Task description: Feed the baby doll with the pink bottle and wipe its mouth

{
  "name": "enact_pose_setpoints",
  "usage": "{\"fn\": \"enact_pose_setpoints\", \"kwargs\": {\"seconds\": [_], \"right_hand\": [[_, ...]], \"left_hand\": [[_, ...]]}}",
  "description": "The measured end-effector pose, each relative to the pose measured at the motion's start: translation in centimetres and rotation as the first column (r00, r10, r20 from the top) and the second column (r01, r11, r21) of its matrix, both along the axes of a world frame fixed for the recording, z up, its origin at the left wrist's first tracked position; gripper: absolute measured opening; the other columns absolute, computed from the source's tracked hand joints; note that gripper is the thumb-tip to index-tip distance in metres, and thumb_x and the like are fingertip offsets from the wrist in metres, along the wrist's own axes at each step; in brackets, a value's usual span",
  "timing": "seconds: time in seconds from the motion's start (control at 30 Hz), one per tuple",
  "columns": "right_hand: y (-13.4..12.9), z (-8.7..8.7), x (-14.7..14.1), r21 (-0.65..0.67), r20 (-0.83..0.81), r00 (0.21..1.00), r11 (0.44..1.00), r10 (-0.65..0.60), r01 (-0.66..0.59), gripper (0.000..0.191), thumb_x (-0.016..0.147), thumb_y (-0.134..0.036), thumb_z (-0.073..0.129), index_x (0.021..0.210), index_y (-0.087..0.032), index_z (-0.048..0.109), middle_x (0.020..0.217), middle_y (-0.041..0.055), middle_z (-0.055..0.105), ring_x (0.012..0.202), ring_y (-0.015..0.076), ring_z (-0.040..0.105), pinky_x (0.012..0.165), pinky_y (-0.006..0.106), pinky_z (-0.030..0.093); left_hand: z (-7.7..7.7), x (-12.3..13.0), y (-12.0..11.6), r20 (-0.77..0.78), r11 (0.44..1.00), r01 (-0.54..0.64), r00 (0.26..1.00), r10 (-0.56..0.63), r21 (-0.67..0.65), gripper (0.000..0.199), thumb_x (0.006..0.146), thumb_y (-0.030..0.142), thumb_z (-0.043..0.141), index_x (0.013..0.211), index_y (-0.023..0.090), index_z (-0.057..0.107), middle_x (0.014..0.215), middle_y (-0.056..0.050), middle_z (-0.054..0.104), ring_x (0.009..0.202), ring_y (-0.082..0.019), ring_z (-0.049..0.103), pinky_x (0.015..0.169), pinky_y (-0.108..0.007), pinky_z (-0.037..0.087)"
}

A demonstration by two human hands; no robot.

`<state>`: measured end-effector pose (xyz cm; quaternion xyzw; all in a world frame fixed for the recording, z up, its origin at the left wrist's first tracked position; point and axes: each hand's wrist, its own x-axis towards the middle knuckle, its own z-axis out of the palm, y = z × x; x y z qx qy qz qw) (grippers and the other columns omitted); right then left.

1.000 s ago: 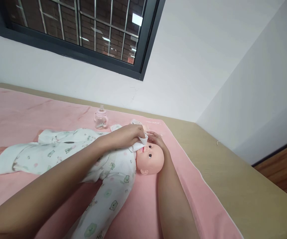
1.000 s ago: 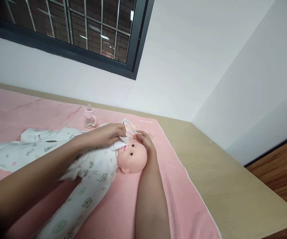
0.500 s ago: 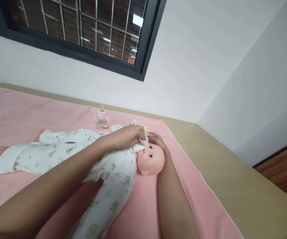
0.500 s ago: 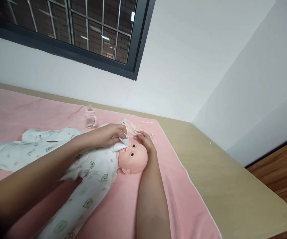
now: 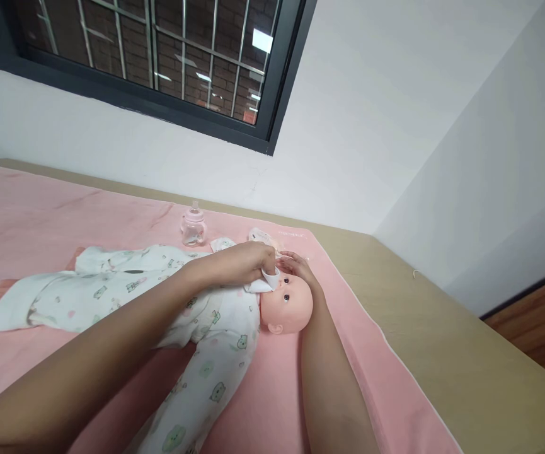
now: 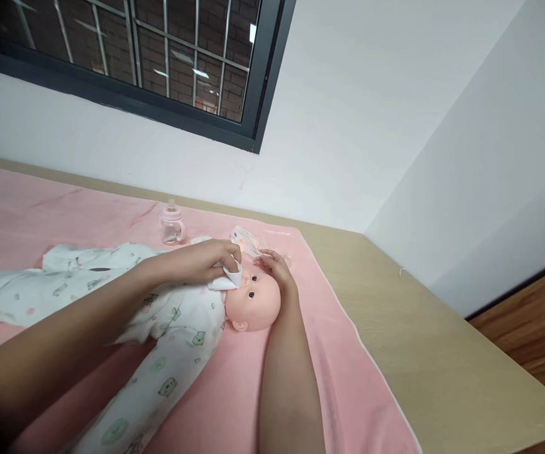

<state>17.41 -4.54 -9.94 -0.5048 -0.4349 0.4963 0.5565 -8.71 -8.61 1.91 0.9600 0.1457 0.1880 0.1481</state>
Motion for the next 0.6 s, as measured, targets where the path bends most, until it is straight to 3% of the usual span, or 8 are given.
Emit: {"fn": "enact_pose_setpoints", "kwargs": {"seconds": [0.43, 0.6], "right_hand": [[0.3, -0.2, 0.1, 0.002, -0.001, 1.000, 1.000, -0.006, 0.006, 0.036, 0.061, -0.028, 0.077, 0.094, -0.022, 0.064, 0.082, 0.0023, 0.073, 0.082, 0.0183, 0.070, 0.091, 0.035, 0.051], [-0.2, 0.3, 0.0, -0.003, -0.015, 1.000, 1.000, 0.008, -0.008, 0.037, 0.062, -0.029, 0.077, 0.096, -0.022, 0.063, 0.080, 0.0022, 0.071, 0.076, 0.0173, 0.068, 0.085, 0.034, 0.051]], "left_hand": [[0.4, -0.1, -0.1, -0.027, 1.000, -0.023, 0.999, 0.023, 0.011, 0.033, 0.068, 0.001, 0.043, 0.079, 0.017, 0.070, 0.088, -0.004, 0.062, 0.075, -0.015, 0.056, 0.063, -0.024, 0.037], [1.0, -1.1, 0.3, 0.092, 0.998, -0.061, 0.994, 0.058, 0.028, 0.026, 0.076, 0.007, 0.045, 0.083, 0.018, 0.068, 0.108, -0.005, 0.061, 0.096, -0.017, 0.057, 0.081, -0.027, 0.043]]}}
